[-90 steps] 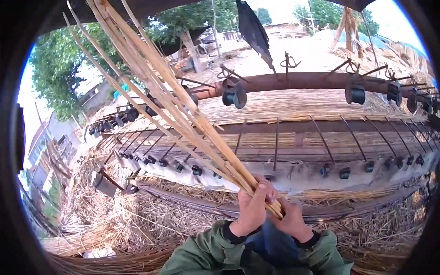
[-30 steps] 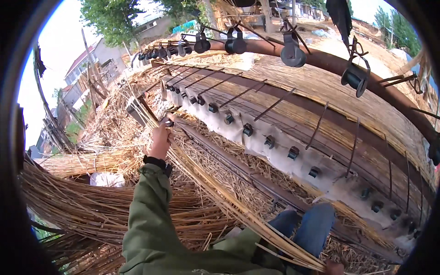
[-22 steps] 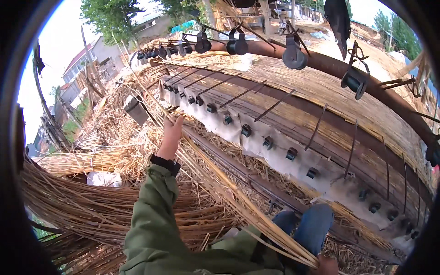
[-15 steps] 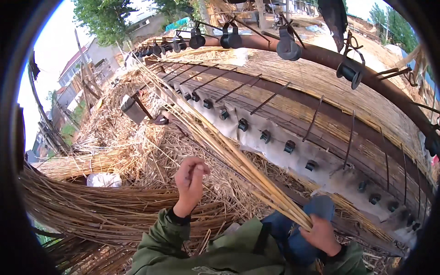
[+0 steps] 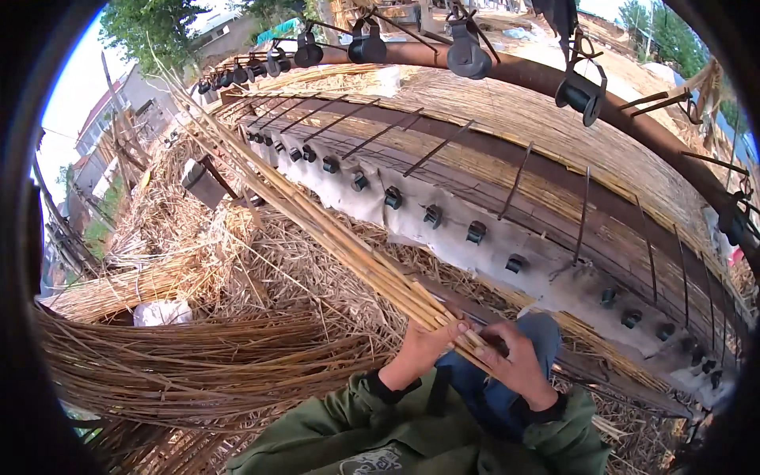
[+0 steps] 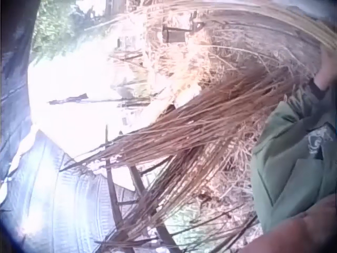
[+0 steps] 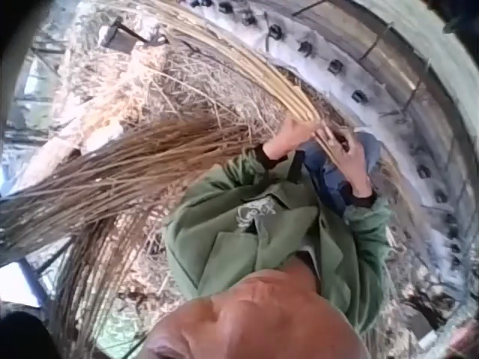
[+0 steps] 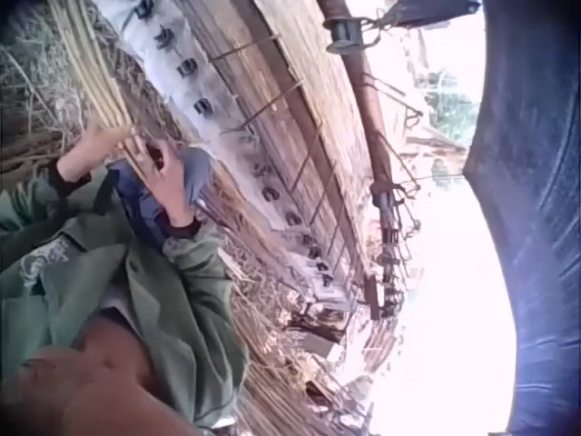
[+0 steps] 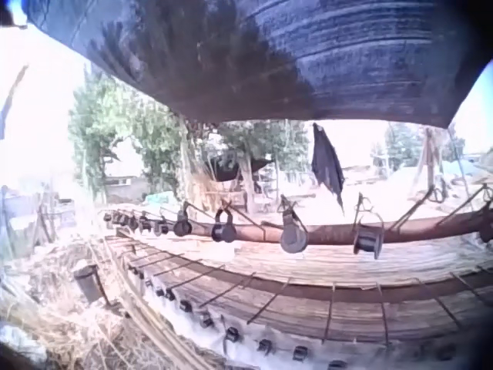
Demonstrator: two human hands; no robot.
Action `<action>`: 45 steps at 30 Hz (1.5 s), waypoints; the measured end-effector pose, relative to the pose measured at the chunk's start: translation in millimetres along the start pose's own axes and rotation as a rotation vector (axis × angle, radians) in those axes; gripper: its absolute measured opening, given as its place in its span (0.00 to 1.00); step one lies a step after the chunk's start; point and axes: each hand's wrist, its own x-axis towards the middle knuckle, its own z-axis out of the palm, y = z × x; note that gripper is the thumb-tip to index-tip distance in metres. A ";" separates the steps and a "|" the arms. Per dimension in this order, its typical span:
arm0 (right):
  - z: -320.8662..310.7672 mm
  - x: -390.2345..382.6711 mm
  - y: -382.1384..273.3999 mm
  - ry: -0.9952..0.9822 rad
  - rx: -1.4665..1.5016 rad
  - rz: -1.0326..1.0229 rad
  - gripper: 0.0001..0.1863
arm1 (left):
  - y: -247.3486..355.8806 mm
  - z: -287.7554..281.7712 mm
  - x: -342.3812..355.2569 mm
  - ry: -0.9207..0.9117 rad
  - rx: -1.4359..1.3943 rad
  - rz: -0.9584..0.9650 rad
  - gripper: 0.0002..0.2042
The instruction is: Weaving bundles of straw into a mat using a manual mechanical loom.
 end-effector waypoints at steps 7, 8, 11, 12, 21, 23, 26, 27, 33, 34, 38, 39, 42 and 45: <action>14.5 2.7 -1.3 0.147 -0.403 -0.179 0.08 | 9.7 4.4 -2.8 0.148 0.141 0.004 0.08; 17.6 1.6 -3.6 0.230 -0.511 -0.250 0.08 | 8.8 6.9 -4.3 0.188 0.121 -0.004 0.08; 24.0 -0.9 -8.4 0.245 -0.538 -0.277 0.14 | 2.5 4.4 -10.3 0.161 0.032 -0.028 0.08; 23.4 -1.5 -8.6 0.244 -0.537 -0.300 0.16 | 1.3 4.9 -11.7 0.168 -0.023 -0.049 0.07; 26.0 -7.3 -3.1 0.160 -0.508 -0.253 0.16 | -6.7 -3.8 -15.0 0.161 0.132 -0.037 0.12; 19.0 -8.0 7.0 0.129 -0.261 -0.142 0.10 | -5.4 -3.9 -17.2 0.169 0.147 -0.031 0.13; 4.2 -1.2 4.7 -0.032 -0.148 0.010 0.07 | 0.0 -1.8 -19.6 0.102 0.124 -0.046 0.13; 1.2 -0.7 0.3 -0.050 -0.169 0.002 0.05 | -0.7 -1.4 -21.3 0.123 0.105 -0.037 0.12; 12.4 -7.7 5.7 0.221 -0.250 -0.120 0.04 | 0.5 3.0 -20.4 0.203 0.108 -0.028 0.10; 12.9 -7.5 9.4 0.225 -0.251 -0.121 0.04 | 1.7 3.4 -20.3 0.209 0.107 -0.025 0.10; 10.2 -4.9 14.8 0.189 -0.252 -0.119 0.04 | 0.0 3.0 -22.4 0.209 0.124 0.007 0.10; 8.9 -4.5 11.8 0.124 -0.286 -0.128 0.05 | -4.9 3.1 -21.9 0.214 0.115 0.028 0.10; 2.6 -4.4 -3.3 -0.002 -0.268 -0.081 0.06 | -1.9 2.9 -22.4 0.204 0.154 0.079 0.10; -1.3 -6.0 0.3 0.087 -0.320 -0.088 0.06 | -2.1 3.1 -25.6 0.160 0.199 0.038 0.11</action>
